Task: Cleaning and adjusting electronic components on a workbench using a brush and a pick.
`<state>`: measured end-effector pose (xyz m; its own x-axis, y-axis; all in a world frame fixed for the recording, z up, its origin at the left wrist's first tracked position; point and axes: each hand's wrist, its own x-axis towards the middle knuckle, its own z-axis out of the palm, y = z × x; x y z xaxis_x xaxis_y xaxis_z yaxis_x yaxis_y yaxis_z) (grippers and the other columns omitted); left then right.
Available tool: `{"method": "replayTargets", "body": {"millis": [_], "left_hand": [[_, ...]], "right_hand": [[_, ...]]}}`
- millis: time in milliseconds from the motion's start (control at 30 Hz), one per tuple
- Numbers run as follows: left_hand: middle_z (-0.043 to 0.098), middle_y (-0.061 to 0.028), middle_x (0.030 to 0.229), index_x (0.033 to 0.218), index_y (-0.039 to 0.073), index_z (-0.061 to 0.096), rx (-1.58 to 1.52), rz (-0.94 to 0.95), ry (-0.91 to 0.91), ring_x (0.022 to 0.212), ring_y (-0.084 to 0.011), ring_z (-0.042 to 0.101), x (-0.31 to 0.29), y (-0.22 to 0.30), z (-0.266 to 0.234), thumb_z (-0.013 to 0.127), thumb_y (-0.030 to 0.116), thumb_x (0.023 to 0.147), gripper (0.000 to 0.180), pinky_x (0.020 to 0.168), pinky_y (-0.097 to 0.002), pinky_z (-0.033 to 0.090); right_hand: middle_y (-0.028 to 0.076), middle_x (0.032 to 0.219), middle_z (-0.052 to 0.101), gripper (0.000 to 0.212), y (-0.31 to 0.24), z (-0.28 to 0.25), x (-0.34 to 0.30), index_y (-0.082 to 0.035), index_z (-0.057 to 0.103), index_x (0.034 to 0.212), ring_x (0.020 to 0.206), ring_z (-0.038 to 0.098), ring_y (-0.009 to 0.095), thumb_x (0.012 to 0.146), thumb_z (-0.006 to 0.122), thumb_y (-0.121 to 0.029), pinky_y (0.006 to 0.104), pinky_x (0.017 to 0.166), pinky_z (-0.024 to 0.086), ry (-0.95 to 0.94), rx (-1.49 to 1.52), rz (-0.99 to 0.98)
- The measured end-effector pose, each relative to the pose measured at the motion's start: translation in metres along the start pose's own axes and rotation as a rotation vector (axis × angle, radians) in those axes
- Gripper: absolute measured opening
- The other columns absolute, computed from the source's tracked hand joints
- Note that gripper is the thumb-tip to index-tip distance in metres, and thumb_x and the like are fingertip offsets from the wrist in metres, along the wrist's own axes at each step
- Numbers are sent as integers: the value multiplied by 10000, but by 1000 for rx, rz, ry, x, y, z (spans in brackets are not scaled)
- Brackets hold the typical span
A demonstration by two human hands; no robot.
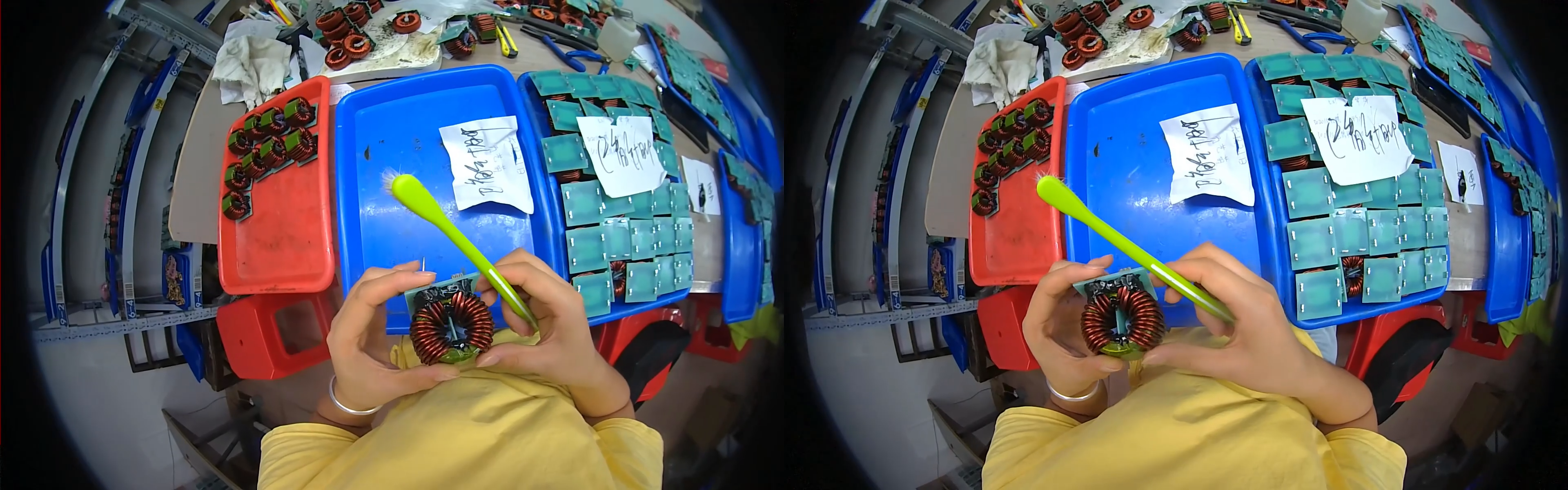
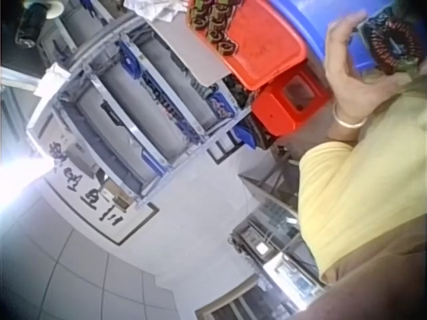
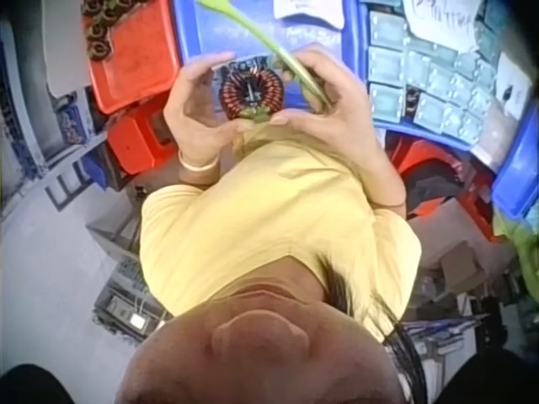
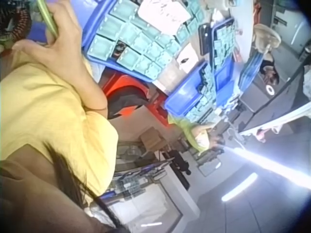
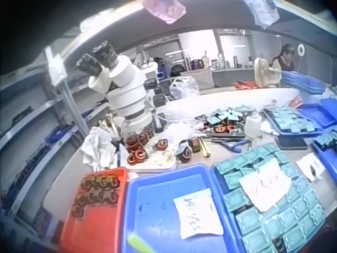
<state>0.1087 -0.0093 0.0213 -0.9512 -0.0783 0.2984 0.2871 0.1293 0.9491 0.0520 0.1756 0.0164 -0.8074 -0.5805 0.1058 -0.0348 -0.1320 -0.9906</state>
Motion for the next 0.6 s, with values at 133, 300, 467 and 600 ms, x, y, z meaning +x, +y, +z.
{"method": "replayTargets", "body": {"millis": [133, 300, 467, 600], "left_hand": [[541, -120, 1028, 1077, -31, 500, -38, -58, -21, 955, -218, 504, 1, 3, 1, 843, 147, 485, 707, 883, -331, 382], [524, -112, 1007, 1072, -3, 474, -100, -9, -8, 962, -219, 507, 1, 2, 9, 836, 78, 497, 684, 881, -342, 390], [527, -122, 1002, 1046, 15, 477, 114, 185, 22, 954, -233, 522, 4, -4, 5, 822, 53, 507, 640, 871, -366, 405], [572, -114, 971, 1011, 32, 515, 358, 247, 83, 923, -254, 541, 9, -2, 1, 786, 36, 537, 547, 856, -399, 423]], "right_hand": [[36, 881, 509, 546, 1, 0, -1, -18, 540, 1067, 559, 357, 30, 599, 796, -132, 177, 444, 261, 4, 10, 15], [55, 938, 495, 566, -8, -5, -1, -5, 540, 1065, 602, 384, 35, 584, 800, -151, 167, 450, 262, 15, -61, 45], [68, 834, 526, 419, -19, -17, -8, 12, 589, 962, 578, 398, 55, 643, 759, -199, 183, 446, 276, 163, -262, -86], [91, 603, 538, 183, -17, -33, -36, 9, 630, 802, 486, 468, 177, 714, 678, -144, 255, 443, 356, 89, -530, -60]]}}
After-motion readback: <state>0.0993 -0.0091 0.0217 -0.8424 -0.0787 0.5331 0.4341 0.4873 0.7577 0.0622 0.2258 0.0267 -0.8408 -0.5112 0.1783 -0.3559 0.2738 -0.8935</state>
